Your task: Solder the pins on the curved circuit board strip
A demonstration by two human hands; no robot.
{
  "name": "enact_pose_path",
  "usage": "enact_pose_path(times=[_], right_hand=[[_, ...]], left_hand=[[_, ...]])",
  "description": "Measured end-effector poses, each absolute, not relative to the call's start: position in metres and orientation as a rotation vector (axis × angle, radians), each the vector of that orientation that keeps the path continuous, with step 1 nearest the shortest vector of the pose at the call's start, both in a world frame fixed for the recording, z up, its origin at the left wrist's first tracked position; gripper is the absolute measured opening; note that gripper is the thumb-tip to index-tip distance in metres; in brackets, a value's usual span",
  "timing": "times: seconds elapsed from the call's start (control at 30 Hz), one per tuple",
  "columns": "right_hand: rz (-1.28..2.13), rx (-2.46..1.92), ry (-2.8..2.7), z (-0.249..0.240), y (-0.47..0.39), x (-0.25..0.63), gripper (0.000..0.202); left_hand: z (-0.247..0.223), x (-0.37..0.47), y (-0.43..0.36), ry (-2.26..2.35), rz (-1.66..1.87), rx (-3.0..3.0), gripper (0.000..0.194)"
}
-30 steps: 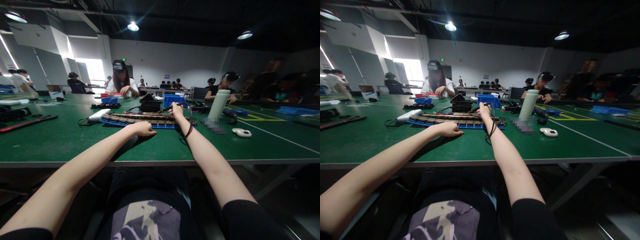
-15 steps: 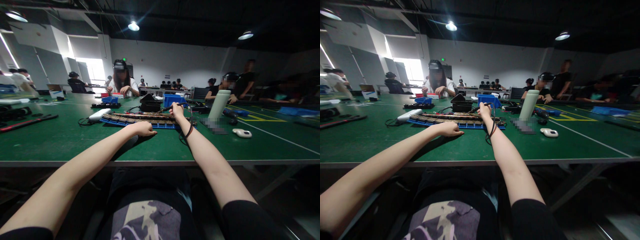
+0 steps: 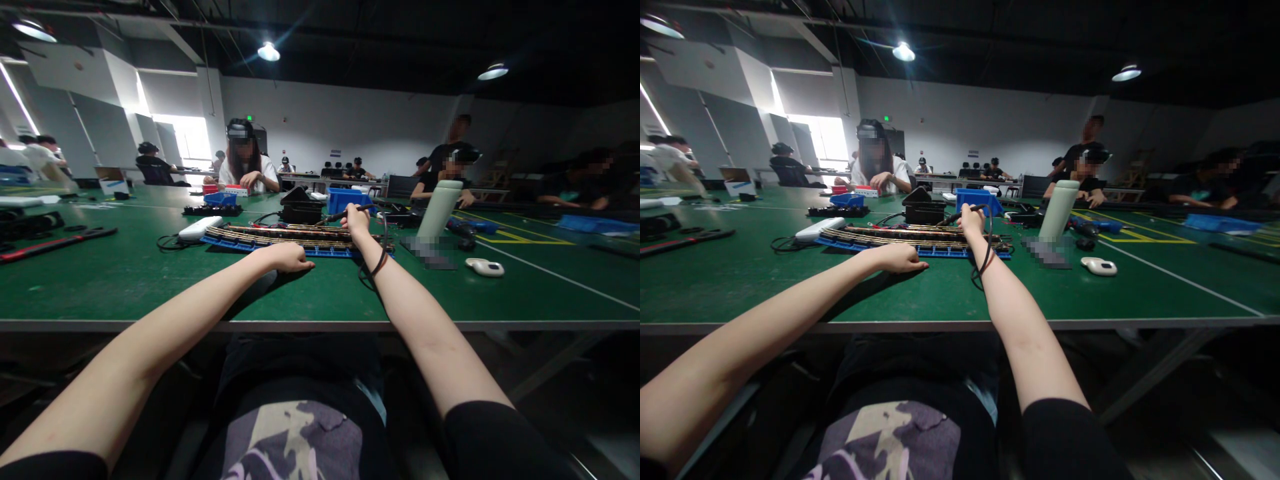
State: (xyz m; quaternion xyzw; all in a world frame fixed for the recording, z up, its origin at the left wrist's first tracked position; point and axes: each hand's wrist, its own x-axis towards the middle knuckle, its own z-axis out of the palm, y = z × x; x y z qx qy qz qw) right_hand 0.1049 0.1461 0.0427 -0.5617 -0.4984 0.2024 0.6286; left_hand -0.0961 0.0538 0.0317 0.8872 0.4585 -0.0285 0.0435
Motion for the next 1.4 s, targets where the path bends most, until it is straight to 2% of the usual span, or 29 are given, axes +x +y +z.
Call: enact_pose_path(times=[0.57, 1.17, 1.4], right_hand=[[0.392, -1.311, -1.124, 0.043, 0.148, 0.108, 0.027], [0.189, -1.281, -1.379, 0.050, 0.129, 0.096, 0.030], [0.284, -1.312, -1.310, 0.048, 0.135, 0.100, 0.028]], left_hand=[[0.033, -0.095, 0.052, 1.402, -0.129, 2.745, 0.056], [0.033, -0.093, 0.053, 1.450, -0.169, 2.720, 0.058], [0.032, -0.094, 0.054, 1.457, -0.154, 2.700, 0.057]])
